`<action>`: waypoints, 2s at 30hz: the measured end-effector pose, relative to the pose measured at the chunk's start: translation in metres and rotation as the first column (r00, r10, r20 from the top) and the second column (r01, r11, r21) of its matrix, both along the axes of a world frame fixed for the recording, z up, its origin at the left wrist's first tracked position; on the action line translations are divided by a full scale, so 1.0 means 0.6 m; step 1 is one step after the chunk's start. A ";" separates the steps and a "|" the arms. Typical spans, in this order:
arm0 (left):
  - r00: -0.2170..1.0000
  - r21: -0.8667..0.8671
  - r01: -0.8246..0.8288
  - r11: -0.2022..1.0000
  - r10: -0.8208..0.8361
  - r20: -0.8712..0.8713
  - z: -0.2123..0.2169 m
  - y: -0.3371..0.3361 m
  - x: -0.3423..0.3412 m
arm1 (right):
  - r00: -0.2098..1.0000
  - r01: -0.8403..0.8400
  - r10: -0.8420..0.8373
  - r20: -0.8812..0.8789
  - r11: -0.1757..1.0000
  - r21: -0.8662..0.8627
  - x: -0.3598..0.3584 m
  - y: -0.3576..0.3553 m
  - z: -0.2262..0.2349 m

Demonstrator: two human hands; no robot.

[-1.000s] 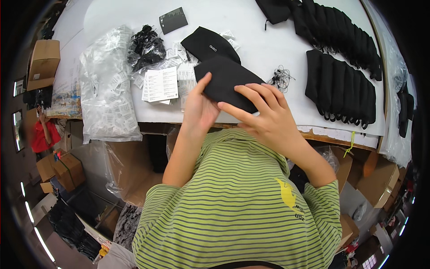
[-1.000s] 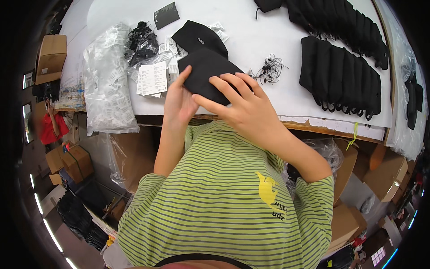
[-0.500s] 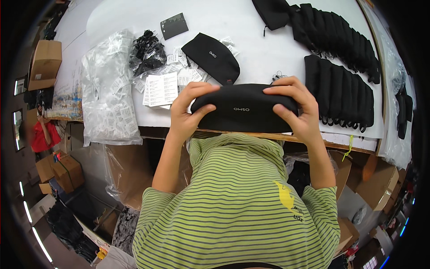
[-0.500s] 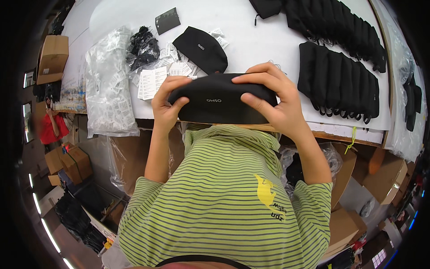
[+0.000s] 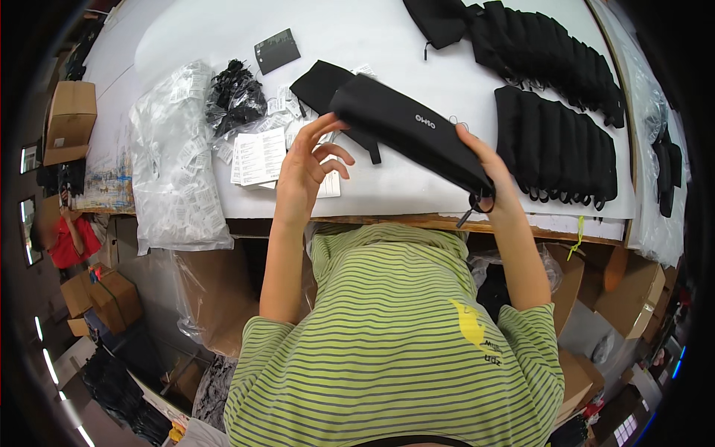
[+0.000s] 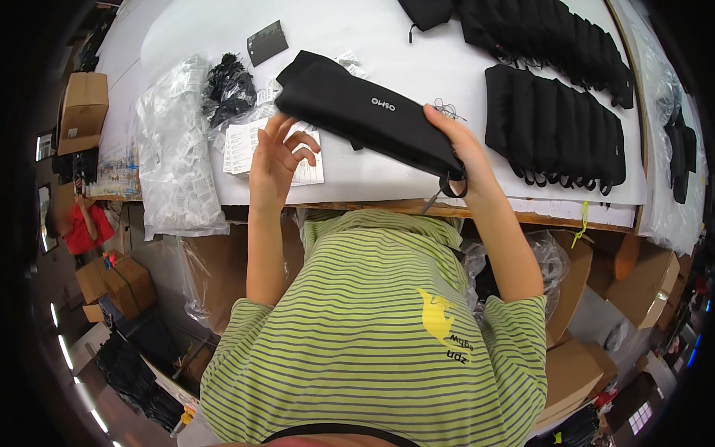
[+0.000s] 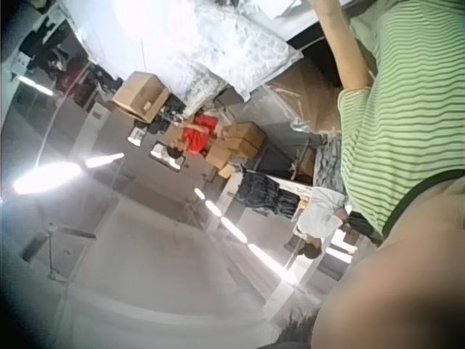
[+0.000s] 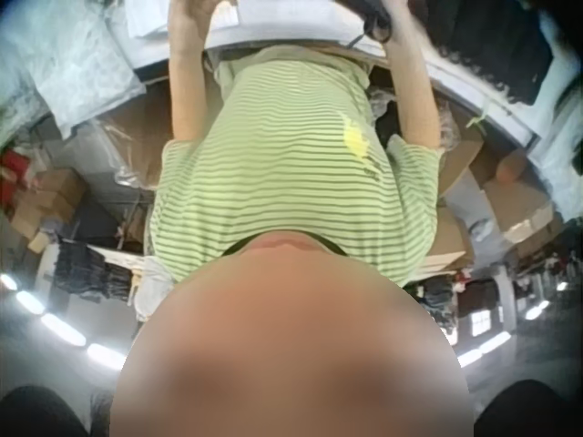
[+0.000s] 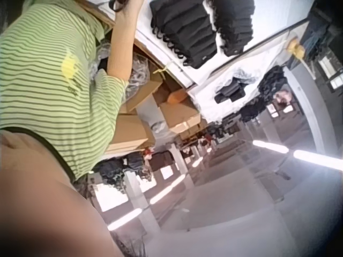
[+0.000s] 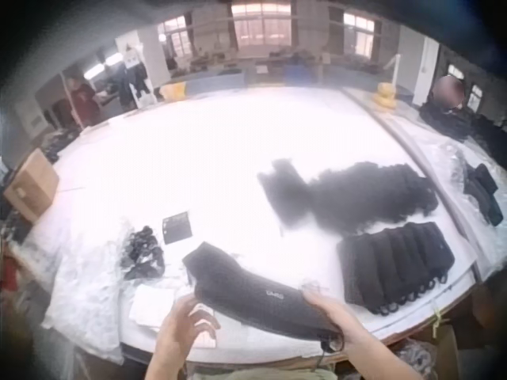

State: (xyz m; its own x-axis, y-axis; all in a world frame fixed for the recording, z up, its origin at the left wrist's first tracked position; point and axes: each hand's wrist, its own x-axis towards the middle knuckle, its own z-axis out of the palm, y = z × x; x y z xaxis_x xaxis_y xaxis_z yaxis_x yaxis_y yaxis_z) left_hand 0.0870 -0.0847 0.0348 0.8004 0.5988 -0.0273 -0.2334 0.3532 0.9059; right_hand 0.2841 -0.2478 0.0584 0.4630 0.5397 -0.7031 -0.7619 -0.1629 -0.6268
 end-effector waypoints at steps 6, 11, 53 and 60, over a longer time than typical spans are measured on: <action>0.995 0.004 0.071 0.997 -0.071 -0.072 -0.001 -0.022 0.029 | 0.965 0.013 0.015 -0.263 0.995 0.104 -0.006 0.001 -0.035; 0.983 -0.005 0.097 0.995 -0.096 -0.154 -0.011 -0.043 0.047 | 0.967 0.117 -0.051 -0.248 0.959 0.258 0.021 -0.027 -0.036; 0.517 0.888 0.249 0.388 0.722 -0.460 -0.051 0.071 -0.118 | -0.078 -0.127 0.402 0.912 0.904 -0.409 0.024 -0.009 -0.132; 0.473 0.838 0.282 0.467 0.693 -0.545 -0.062 0.069 -0.144 | -0.228 -0.115 0.646 0.728 0.725 -0.679 0.001 0.026 -0.161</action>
State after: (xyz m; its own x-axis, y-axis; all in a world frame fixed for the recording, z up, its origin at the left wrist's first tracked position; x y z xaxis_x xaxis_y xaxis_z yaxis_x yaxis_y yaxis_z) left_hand 0.0008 -0.0432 -0.0022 0.5247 0.8488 0.0653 0.7454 -0.4951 0.4463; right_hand 0.2849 -0.2325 -0.0384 0.5123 0.8581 0.0343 0.7983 -0.4611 -0.3874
